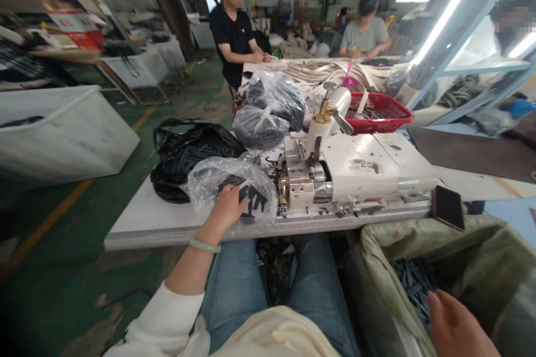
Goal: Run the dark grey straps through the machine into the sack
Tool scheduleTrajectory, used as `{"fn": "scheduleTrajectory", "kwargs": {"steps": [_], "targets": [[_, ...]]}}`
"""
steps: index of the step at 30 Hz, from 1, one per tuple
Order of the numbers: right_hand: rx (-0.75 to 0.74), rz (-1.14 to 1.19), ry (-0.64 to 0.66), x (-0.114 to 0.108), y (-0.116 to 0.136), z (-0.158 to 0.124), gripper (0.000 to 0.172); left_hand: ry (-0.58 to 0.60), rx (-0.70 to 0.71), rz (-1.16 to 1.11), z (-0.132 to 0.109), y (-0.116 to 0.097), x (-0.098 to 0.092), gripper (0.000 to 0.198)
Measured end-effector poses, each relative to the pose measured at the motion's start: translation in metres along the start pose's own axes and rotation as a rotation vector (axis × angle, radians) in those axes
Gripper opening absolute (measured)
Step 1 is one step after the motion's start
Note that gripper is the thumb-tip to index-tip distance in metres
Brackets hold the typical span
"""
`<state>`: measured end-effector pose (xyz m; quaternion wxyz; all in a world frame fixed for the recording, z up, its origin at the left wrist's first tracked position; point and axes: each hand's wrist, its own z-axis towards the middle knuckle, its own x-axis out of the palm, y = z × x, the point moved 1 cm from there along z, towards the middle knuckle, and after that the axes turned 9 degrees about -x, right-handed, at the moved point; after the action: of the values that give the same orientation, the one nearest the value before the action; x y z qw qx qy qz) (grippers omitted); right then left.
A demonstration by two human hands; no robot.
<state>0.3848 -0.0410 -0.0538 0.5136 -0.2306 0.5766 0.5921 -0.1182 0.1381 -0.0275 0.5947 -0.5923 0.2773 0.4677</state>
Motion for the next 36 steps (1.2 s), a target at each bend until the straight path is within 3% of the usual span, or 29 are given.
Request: {"fn": "scheduleTrajectory", "kwargs": {"steps": [2, 4, 6, 8, 10, 11, 12, 14, 17, 21, 23, 25, 28, 31, 33, 34, 36], "targets": [[-0.078, 0.190, 0.154, 0.020, 0.058, -0.002, 0.030, -0.061, -0.011, 0.018, 0.001, -0.002, -0.010, 0.026], [-0.332, 0.381, 0.257, 0.042, 0.135, 0.001, 0.038, -0.205, -0.071, 0.041, 0.002, 0.002, -0.027, 0.035], [-0.633, 0.397, 0.272, 0.061, 0.215, 0.009, 0.045, -0.411, -0.197, 0.087, 0.002, 0.012, -0.045, 0.052], [-0.862, 0.312, 0.178, 0.076, 0.287, 0.024, 0.054, -0.544, -0.338, 0.153, 0.003, 0.026, -0.058, 0.080], [-0.933, 0.172, 0.144, 0.091, 0.347, 0.047, 0.070, -0.471, -0.400, 0.231, 0.006, 0.038, -0.062, 0.100], [-0.921, 0.096, 0.134, 0.100, 0.373, 0.060, 0.077, -0.391, -0.392, 0.263, 0.009, 0.042, -0.062, 0.100], [-0.897, 0.023, 0.151, 0.108, 0.394, 0.073, 0.080, -0.313, -0.368, 0.285, 0.012, 0.046, -0.062, 0.091], [-0.817, -0.095, 0.252, 0.124, 0.426, 0.099, 0.069, -0.211, -0.307, 0.303, 0.020, 0.049, -0.064, 0.059], [-0.719, -0.164, 0.362, 0.134, 0.445, 0.129, 0.039, -0.221, -0.229, 0.296, 0.036, 0.045, -0.088, 0.027], [-0.666, -0.150, 0.217, 0.120, 0.435, 0.144, 0.023, -0.354, -0.099, 0.272, 0.052, 0.032, -0.135, 0.037], [-0.664, -0.125, 0.129, 0.113, 0.426, 0.141, 0.022, -0.400, -0.024, 0.239, 0.055, 0.026, -0.147, 0.042], [-0.677, -0.108, 0.139, 0.112, 0.419, 0.134, 0.020, -0.346, 0.024, 0.219, 0.055, 0.026, -0.147, 0.039], [-0.668, -0.093, 0.260, 0.116, 0.410, 0.117, 0.028, -0.234, 0.001, 0.214, 0.048, 0.036, -0.135, 0.034], [-0.706, 0.029, 0.105, 0.117, 0.404, 0.092, 0.051, -0.213, -0.062, 0.194, 0.037, 0.049, -0.125, 0.037], [-0.864, 0.169, -0.010, 0.118, 0.404, 0.071, 0.050, -0.187, -0.089, 0.171, 0.029, 0.053, -0.123, 0.038], [-0.974, 0.221, 0.016, 0.121, 0.407, 0.061, 0.045, -0.168, -0.091, 0.156, 0.025, 0.053, -0.122, 0.038], [-1.098, 0.212, 0.233, 0.135, 0.416, 0.047, 0.035, -0.117, -0.072, 0.118, 0.019, 0.052, -0.122, 0.041]]}}
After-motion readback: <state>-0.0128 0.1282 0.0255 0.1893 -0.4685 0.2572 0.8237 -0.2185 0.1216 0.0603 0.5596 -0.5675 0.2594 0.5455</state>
